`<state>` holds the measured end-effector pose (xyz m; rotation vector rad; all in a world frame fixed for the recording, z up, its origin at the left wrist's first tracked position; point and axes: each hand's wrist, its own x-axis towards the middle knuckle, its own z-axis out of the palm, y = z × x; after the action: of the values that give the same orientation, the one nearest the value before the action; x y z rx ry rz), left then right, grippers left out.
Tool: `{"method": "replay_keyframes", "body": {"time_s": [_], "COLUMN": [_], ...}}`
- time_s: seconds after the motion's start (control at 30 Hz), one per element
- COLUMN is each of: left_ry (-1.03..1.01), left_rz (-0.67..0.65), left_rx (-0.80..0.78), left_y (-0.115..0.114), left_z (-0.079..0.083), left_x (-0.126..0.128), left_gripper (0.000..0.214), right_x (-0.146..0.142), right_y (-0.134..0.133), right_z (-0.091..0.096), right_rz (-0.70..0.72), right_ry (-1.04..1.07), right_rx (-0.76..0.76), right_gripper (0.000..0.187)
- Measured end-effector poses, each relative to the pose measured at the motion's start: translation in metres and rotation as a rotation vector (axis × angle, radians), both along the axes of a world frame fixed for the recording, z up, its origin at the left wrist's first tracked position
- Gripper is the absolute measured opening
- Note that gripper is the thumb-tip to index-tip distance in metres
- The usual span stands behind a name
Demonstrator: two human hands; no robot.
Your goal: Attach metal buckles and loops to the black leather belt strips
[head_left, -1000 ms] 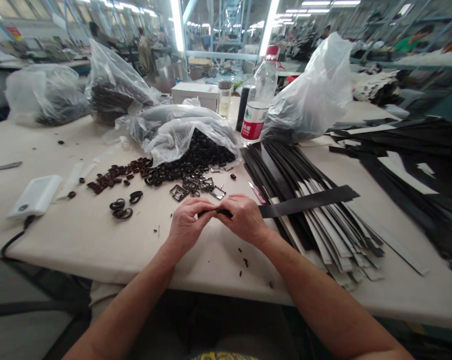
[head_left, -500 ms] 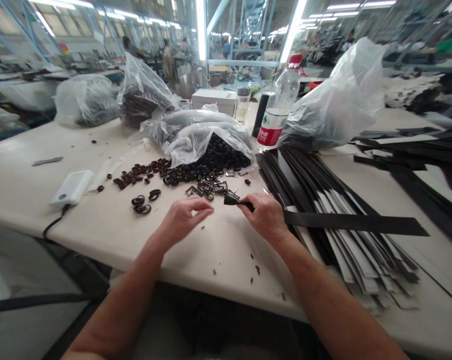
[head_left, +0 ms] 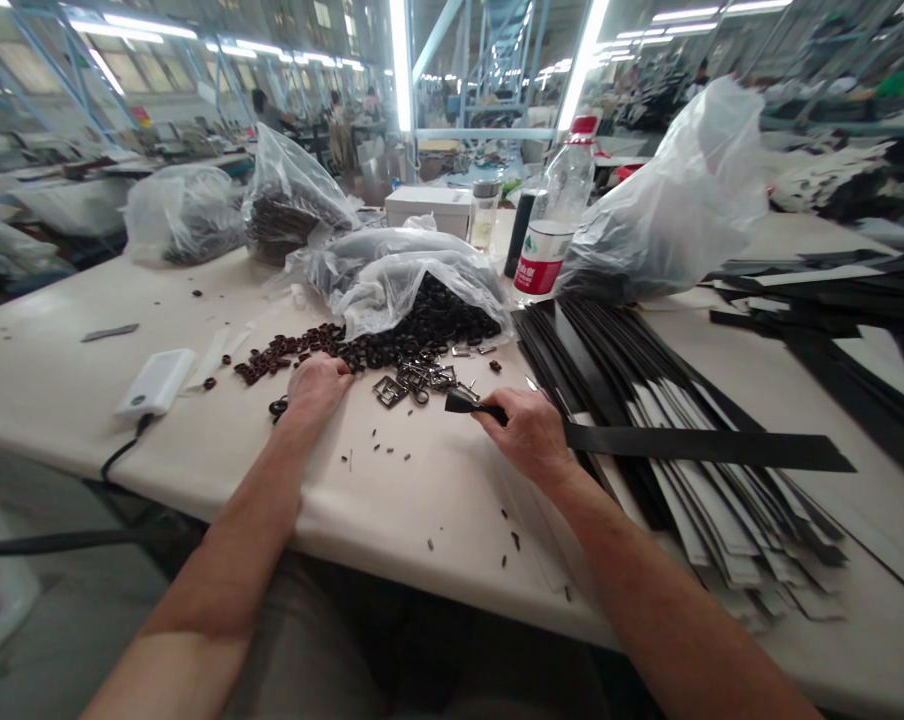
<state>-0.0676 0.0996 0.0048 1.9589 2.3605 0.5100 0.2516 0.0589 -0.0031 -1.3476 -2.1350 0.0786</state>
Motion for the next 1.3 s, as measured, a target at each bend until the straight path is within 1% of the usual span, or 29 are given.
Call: {"method": "replay_keyframes", "body": {"time_s": [0.07,0.1,0.17,0.23,0.27,0.3,0.37,0.47,0.57,0.73,0.83,0.97,1.13,1.23,1.3], "left_ry": [-0.178,-0.328,-0.733,-1.17,-1.35,-1.488,-1.635,-1.686,-1.706,-1.66,-1.653,-1.658,-1.631,-1.649,-1.663], "left_rz": [0.024,0.029,0.015,-0.024,-0.035,-0.037,-0.028,-0.034,-0.057,-0.156,-0.162,-0.178,-0.259,-0.302,-0.326], "left_rx": [0.078,0.12,0.165,0.139,0.106,0.065,-0.013,-0.07,-0.091,-0.107,-0.101,-0.171,-0.256,-0.335,-0.351], "left_y": [-0.004,-0.007,-0.015,-0.026,-0.032,-0.038,-0.049,-0.057,-0.059,-0.062,-0.064,-0.065,-0.065,-0.065,-0.066], "left_z": [0.003,0.004,0.006,0.006,0.005,0.003,0.0,-0.002,-0.002,-0.002,-0.001,0.0,0.0,-0.001,-0.001], "left_x": [0.005,0.009,0.024,0.044,0.055,0.065,0.082,0.096,0.1,0.104,0.105,0.105,0.099,0.094,0.092], "left_gripper": [0.013,0.014,0.02,0.031,0.036,0.041,0.046,0.046,0.046,0.038,0.035,0.049,0.042,0.04,0.04], "right_x": [-0.001,-0.001,-0.002,-0.003,-0.004,-0.004,-0.005,-0.007,-0.009,-0.016,-0.019,-0.018,-0.012,-0.008,-0.008], "right_y": [-0.001,-0.002,-0.004,-0.007,-0.008,-0.009,-0.011,-0.012,-0.014,-0.017,-0.018,-0.018,-0.015,-0.015,-0.016], "right_z": [0.001,0.001,0.002,0.003,0.004,0.005,0.007,0.01,0.009,0.005,0.004,0.005,0.008,0.012,0.015], "right_rz": [0.008,0.012,0.02,0.027,0.029,0.031,0.032,0.039,0.063,0.085,0.12,0.21,0.347,0.412,0.45], "right_ry": [0.018,0.027,0.049,0.083,0.104,0.125,0.166,0.212,0.23,0.235,0.238,0.258,0.222,0.225,0.254], "right_rx": [0.009,0.018,0.045,0.083,0.104,0.122,0.153,0.183,0.179,0.102,0.068,0.041,0.084,0.057,0.033], "right_gripper": [0.01,0.01,0.01,0.009,0.008,0.008,0.009,0.011,0.01,0.011,0.01,0.011,0.013,0.014,0.015]}}
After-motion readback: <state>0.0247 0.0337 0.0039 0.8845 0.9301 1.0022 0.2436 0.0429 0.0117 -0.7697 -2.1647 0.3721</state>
